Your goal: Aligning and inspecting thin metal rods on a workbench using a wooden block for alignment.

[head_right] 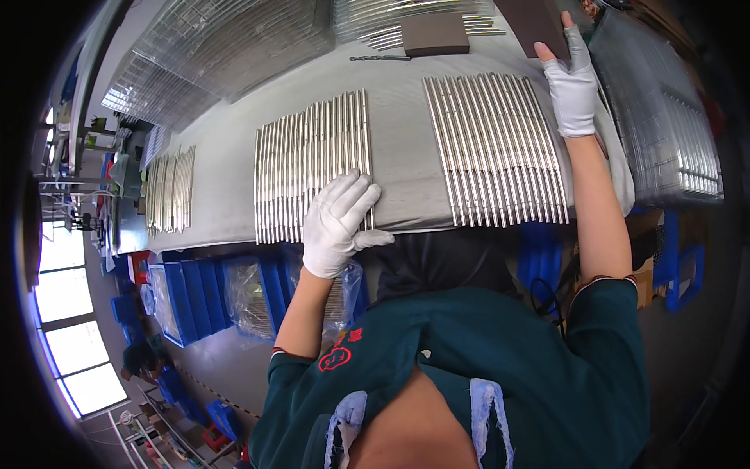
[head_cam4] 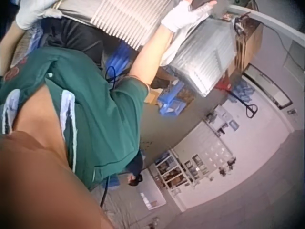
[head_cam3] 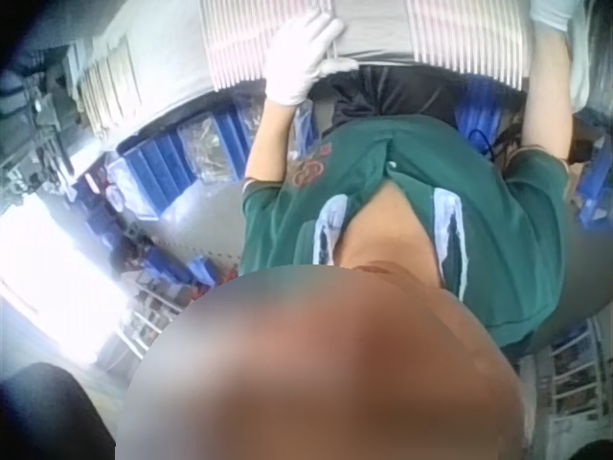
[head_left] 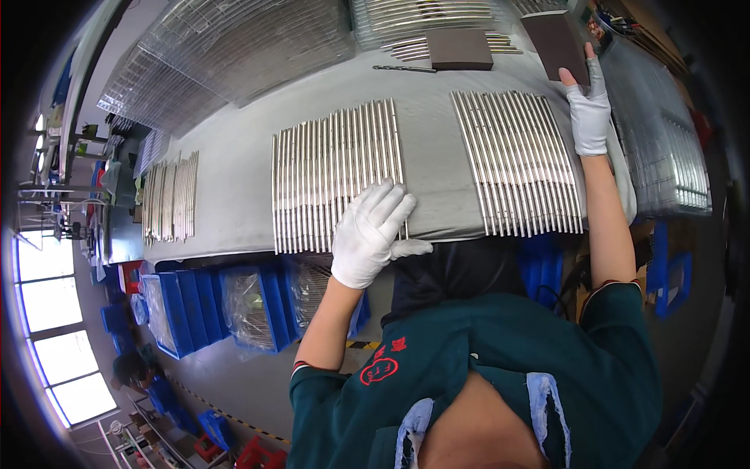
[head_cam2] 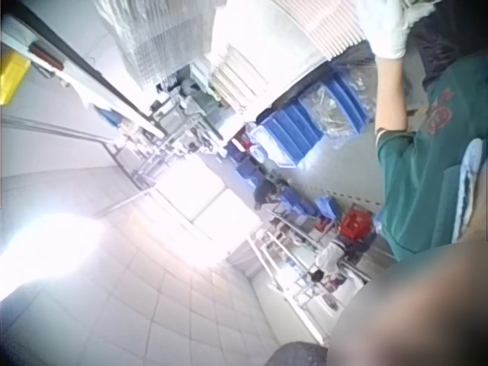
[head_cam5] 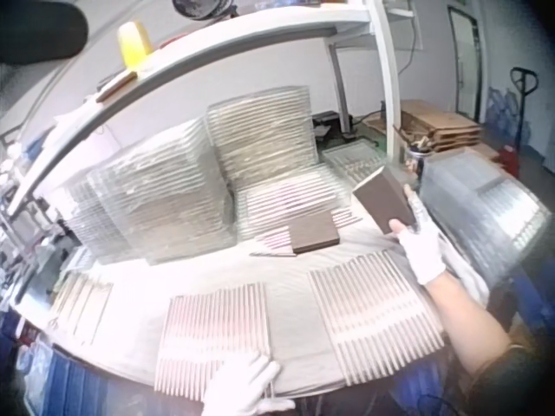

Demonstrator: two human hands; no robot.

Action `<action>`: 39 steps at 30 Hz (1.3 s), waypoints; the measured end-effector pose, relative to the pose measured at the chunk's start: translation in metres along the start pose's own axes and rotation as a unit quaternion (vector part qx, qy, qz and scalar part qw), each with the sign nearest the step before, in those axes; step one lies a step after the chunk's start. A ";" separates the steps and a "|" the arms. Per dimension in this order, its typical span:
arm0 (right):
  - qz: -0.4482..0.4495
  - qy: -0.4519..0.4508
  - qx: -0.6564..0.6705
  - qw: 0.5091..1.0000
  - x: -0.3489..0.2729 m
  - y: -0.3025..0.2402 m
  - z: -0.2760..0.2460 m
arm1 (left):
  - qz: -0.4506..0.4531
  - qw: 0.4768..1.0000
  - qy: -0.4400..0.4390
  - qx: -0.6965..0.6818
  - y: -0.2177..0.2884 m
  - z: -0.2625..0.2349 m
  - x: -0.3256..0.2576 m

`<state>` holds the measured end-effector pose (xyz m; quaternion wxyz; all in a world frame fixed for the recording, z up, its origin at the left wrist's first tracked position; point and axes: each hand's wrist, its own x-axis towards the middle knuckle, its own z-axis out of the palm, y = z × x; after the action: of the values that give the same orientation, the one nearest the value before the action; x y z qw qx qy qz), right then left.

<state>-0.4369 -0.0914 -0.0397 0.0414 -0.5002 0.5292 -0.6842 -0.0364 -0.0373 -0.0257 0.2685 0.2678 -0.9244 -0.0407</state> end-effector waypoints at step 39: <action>-0.028 -0.012 -0.023 0.999 -0.010 -0.008 -0.003 | -0.026 0.983 -0.180 -0.008 0.061 0.012 0.041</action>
<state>-0.4309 -0.0800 -0.0400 0.0173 -0.5234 0.5300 -0.6670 -0.1000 -0.0074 -0.0032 0.0982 0.2782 -0.9500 -0.1024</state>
